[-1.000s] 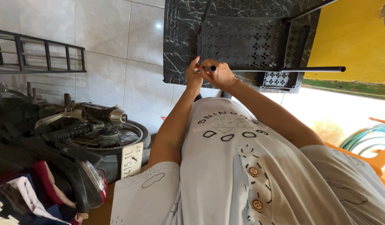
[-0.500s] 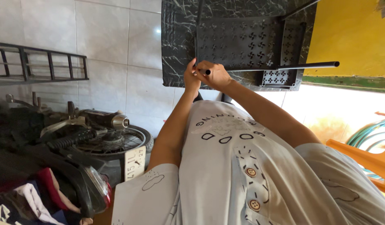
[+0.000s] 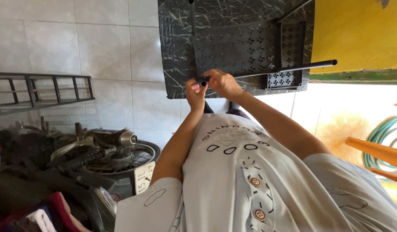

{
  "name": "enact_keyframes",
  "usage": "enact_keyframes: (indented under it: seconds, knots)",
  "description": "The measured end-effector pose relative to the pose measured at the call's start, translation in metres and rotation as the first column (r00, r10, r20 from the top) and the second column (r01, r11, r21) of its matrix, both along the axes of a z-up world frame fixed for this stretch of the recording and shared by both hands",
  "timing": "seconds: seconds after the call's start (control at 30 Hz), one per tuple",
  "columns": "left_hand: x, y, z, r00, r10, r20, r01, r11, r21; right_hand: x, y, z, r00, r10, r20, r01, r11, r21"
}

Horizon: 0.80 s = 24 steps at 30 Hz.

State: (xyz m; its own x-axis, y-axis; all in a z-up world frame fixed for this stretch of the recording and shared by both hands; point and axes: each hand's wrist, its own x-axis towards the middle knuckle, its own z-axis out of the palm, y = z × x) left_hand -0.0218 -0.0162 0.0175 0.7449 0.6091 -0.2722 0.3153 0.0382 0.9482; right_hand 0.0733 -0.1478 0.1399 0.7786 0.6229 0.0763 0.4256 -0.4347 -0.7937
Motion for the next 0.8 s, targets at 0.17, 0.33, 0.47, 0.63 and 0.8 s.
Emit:
enact_keyframes:
  seconds: [0.17, 0.33, 0.47, 0.63, 0.8]
  knots:
    - [-0.006, -0.022, 0.029, 0.941, -0.329, -0.085, 0.332, 0.943, 0.024, 0.008, -0.045, 0.000, 0.967, -0.252, 0.025, 0.253, 0.967, -0.024]
    - [0.032, -0.071, 0.073, 0.870, -0.468, 0.156, 0.387, 0.843, 0.373, 0.001, -0.087, 0.015, 0.903, -0.427, 0.043, 0.425, 0.903, 0.056]
    - [0.049, -0.109, 0.090, 0.846, -0.520, 0.117, 0.483, 0.840, 0.246, -0.008, -0.121, 0.019, 0.905, -0.423, 0.039, 0.419, 0.904, 0.084]
    - [0.049, -0.165, 0.079, 0.820, -0.572, 0.001, 0.548, 0.787, 0.285, -0.019, -0.174, 0.009, 0.879, -0.477, -0.001, 0.477, 0.878, 0.047]
    - [0.058, -0.237, 0.049, 0.846, -0.530, 0.052, 0.517, 0.840, 0.163, -0.008, -0.235, -0.017, 0.853, -0.521, -0.037, 0.522, 0.848, 0.089]
